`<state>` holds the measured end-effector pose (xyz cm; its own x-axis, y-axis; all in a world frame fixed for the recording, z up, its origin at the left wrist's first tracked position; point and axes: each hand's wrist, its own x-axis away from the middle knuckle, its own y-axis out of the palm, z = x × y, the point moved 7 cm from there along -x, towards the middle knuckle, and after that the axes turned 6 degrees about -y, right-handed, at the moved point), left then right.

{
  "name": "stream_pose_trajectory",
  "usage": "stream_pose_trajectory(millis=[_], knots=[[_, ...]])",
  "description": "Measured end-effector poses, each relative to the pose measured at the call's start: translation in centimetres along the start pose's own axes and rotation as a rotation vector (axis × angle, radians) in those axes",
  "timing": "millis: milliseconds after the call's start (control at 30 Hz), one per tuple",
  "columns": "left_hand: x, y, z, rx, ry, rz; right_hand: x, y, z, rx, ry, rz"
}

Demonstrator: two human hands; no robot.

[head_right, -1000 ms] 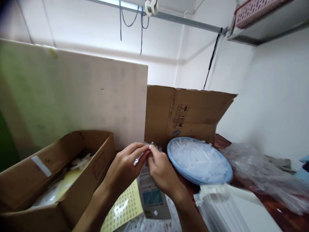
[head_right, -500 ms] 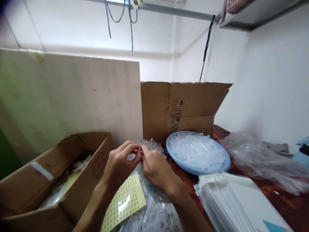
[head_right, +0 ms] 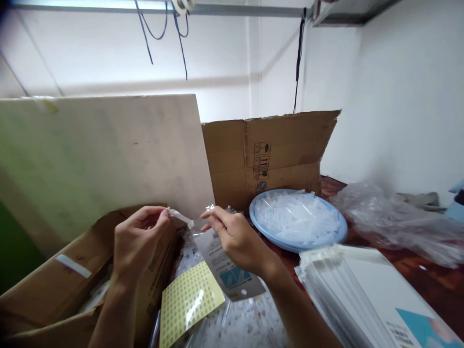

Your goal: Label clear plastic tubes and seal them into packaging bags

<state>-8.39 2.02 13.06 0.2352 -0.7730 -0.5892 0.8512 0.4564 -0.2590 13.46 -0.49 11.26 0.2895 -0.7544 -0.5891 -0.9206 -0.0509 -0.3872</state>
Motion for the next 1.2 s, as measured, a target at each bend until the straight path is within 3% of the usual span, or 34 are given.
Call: stream_pose_trajectory(millis=[133, 367, 567, 700, 833, 1000, 1200], knots=[[-0.7, -2.3, -0.1, -0.192, 0.024, 0.138, 0.1, -0.8, 0.0, -0.032, 0.006, 0.045], [-0.4, -3.0, 0.3, -0.177, -0.085, 0.170, 0.2, -0.8, -0.1, -0.059, 0.030, 0.044], [-0.5, -1.7, -0.4, 0.438, -0.303, -0.022, 0.1, -0.7, -0.4, -0.074, -0.027, 0.069], [-0.2, 0.0, -0.4, 0.640, -0.405, -0.166, 0.1, -0.3, -0.3, -0.082, -0.023, 0.058], [0.0, 0.7, 0.0, 0.672, -0.361, -0.181, 0.1, -0.4, -0.2, -0.078, -0.037, 0.066], [0.3, 0.4, 0.1, 0.568, -0.330, -0.155, 0.0, -0.9, -0.1, -0.085, -0.053, 0.087], [0.5, 0.4, 0.5, 0.351, -0.207, -0.266, 0.2, -1.3, 0.0, -0.071, -0.022, 0.086]])
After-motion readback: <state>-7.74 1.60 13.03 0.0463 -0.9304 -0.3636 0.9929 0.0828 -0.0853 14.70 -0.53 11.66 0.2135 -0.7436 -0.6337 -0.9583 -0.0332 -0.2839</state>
